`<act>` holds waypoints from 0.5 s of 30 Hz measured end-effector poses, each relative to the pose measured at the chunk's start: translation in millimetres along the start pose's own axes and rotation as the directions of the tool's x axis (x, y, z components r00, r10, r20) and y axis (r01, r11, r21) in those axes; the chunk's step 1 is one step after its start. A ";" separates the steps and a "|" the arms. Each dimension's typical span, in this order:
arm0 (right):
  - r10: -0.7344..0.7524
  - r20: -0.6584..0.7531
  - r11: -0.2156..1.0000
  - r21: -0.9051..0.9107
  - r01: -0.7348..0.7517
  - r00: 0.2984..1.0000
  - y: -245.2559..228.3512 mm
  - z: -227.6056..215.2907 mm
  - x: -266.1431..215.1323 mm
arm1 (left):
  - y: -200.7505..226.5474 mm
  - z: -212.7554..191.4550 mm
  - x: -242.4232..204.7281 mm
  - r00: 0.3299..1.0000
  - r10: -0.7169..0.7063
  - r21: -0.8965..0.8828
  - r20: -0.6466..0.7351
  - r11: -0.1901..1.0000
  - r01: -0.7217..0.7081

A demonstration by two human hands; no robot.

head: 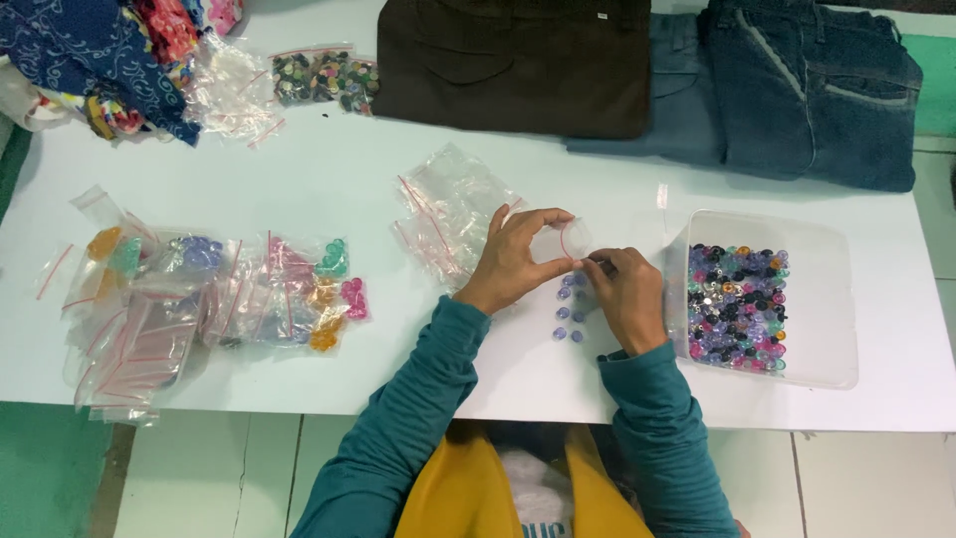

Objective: Sorting small purple buttons from a container and placing them into small plastic bags

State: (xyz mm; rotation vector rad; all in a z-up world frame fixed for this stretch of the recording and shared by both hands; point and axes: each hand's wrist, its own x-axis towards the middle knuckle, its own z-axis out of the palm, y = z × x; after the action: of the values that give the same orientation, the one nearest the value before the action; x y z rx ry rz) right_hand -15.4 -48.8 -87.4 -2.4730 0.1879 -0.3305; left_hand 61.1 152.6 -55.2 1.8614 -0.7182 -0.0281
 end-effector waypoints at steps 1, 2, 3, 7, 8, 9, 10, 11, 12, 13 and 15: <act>0.001 0.001 1.000 0.000 -0.001 1.000 -1.7 0.2 -0.3 | -0.4 0.3 -0.3 1.000 -0.001 -0.001 0.001 1.000 0.001; -0.010 0.003 1.000 0.003 0.010 1.000 -3.6 0.3 -0.6 | -0.7 0.6 -0.5 1.000 -0.002 0.001 0.006 1.000 0.002; -0.021 0.002 1.000 0.005 0.021 1.000 -5.3 0.1 0.1 | -1.0 0.8 0.4 1.000 -0.001 0.003 0.011 1.000 0.001; -0.039 0.019 0.999 0.034 0.039 0.999 -14.1 1.7 -1.3 | -0.3 2.1 -0.7 1.000 0.006 0.009 0.005 1.000 -0.006; -0.061 0.013 0.998 0.009 0.061 0.998 -11.5 5.0 -1.7 | 0.4 2.2 -1.3 1.000 0.002 0.010 0.004 1.000 -0.002; -0.082 0.005 0.996 -0.016 0.082 0.997 -8.5 8.0 -2.1 | 1.1 2.7 -1.4 1.000 -0.001 0.011 0.005 1.000 0.001; -0.082 0.005 0.996 -0.016 0.082 0.997 -6.4 9.1 -1.7 | 0.8 2.8 -1.1 1.000 -0.001 0.011 0.005 1.000 0.001; -0.095 0.000 0.995 -0.022 0.095 0.995 -4.2 10.2 -2.0 | 0.6 3.2 -1.2 1.000 -0.004 0.021 0.007 1.000 0.004; -0.108 -0.005 0.994 -0.028 0.108 0.994 -2.0 11.3 -2.2 | 0.3 3.5 -1.4 1.000 -0.007 0.031 0.010 1.000 0.007; -0.108 -0.005 0.994 -0.028 0.108 0.994 -3.3 10.5 -2.4 | -0.1 3.7 -1.3 1.000 -0.007 0.030 0.010 1.000 0.007; -0.119 -0.024 0.993 -0.032 0.118 0.993 -6.1 9.2 -2.7 | -0.9 3.9 -1.3 1.000 -0.004 0.031 0.014 1.000 0.003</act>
State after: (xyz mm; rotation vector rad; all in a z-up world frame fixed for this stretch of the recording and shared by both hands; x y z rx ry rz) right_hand -15.1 -38.1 -91.2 -2.5161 0.0576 -0.4133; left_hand 59.1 150.1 -58.0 1.8934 -0.7285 -0.0325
